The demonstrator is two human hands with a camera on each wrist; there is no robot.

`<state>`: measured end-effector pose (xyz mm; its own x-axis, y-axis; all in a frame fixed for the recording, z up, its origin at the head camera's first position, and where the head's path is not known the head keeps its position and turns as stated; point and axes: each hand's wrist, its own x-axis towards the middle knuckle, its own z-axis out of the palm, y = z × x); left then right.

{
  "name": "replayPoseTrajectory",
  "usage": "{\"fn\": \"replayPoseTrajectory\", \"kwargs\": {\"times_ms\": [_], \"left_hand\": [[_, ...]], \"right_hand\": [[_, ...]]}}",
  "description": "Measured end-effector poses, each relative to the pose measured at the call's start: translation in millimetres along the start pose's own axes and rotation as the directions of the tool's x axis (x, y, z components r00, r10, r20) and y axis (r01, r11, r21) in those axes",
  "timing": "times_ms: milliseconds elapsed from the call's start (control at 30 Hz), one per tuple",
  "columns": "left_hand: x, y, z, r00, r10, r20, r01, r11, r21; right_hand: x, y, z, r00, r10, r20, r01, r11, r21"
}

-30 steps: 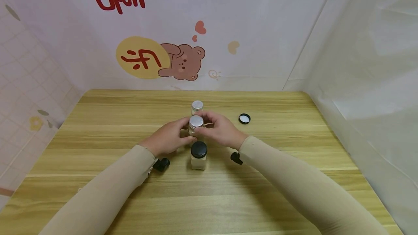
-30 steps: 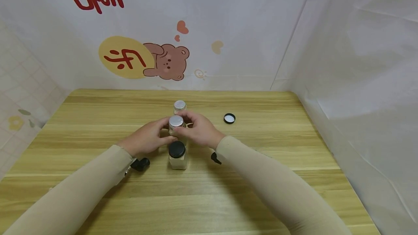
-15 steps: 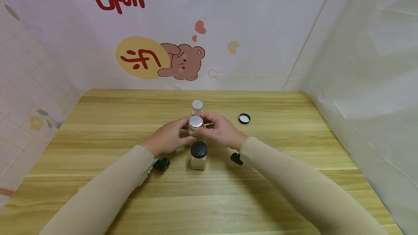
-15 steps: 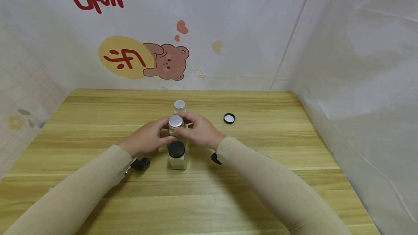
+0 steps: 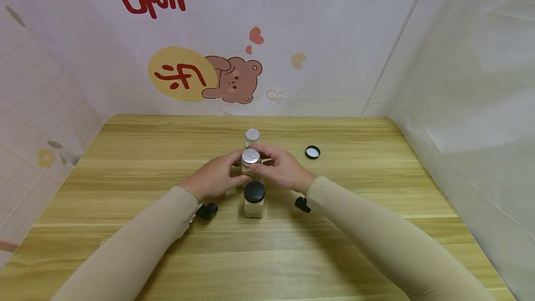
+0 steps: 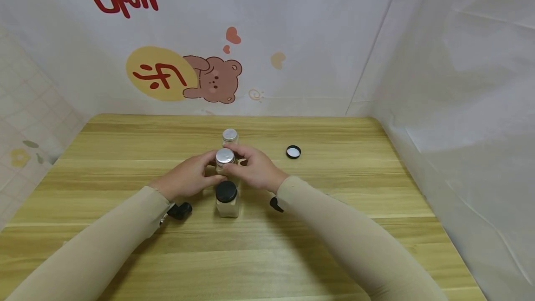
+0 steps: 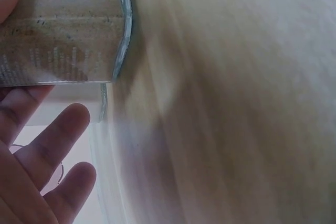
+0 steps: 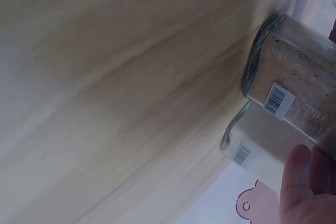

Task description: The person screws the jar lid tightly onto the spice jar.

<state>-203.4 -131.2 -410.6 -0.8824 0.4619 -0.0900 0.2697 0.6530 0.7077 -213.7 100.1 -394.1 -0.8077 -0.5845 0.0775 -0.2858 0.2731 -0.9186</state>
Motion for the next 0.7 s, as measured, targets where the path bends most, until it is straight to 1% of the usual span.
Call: {"fn": "replayPoseTrajectory", "kwargs": {"times_ms": [233, 300, 500, 600, 700], "left_hand": [[0.3, -1.7, 0.7, 1.0, 0.001, 0.003, -0.001, 1.0, -0.003], [0.6, -1.9, 0.9, 1.0, 0.004, 0.001, -0.004, 1.0, -0.002], [0.2, -1.3, 0.9, 1.0, 0.0, -0.007, 0.0, 1.0, 0.011], [-0.3, -1.4, 1.1, 1.0, 0.001, -0.014, -0.001, 1.0, 0.019], [-0.4, -2.1, 1.1, 1.0, 0.014, -0.015, -0.014, 1.0, 0.023]], "right_hand": [[2.8, 0.8, 4.8, 0.998, 0.043, -0.051, -0.042, 0.999, 0.022], [2.6, 0.9, 4.6, 0.998, 0.043, -0.053, -0.042, 0.999, 0.021], [1.7, 0.1, 3.6, 0.999, 0.039, -0.022, -0.039, 0.999, 0.009], [1.7, -1.0, 5.7, 0.997, 0.064, -0.036, -0.064, 0.998, 0.012], [1.7, -2.1, 8.3, 0.994, 0.096, -0.058, -0.094, 0.995, 0.028]]}}
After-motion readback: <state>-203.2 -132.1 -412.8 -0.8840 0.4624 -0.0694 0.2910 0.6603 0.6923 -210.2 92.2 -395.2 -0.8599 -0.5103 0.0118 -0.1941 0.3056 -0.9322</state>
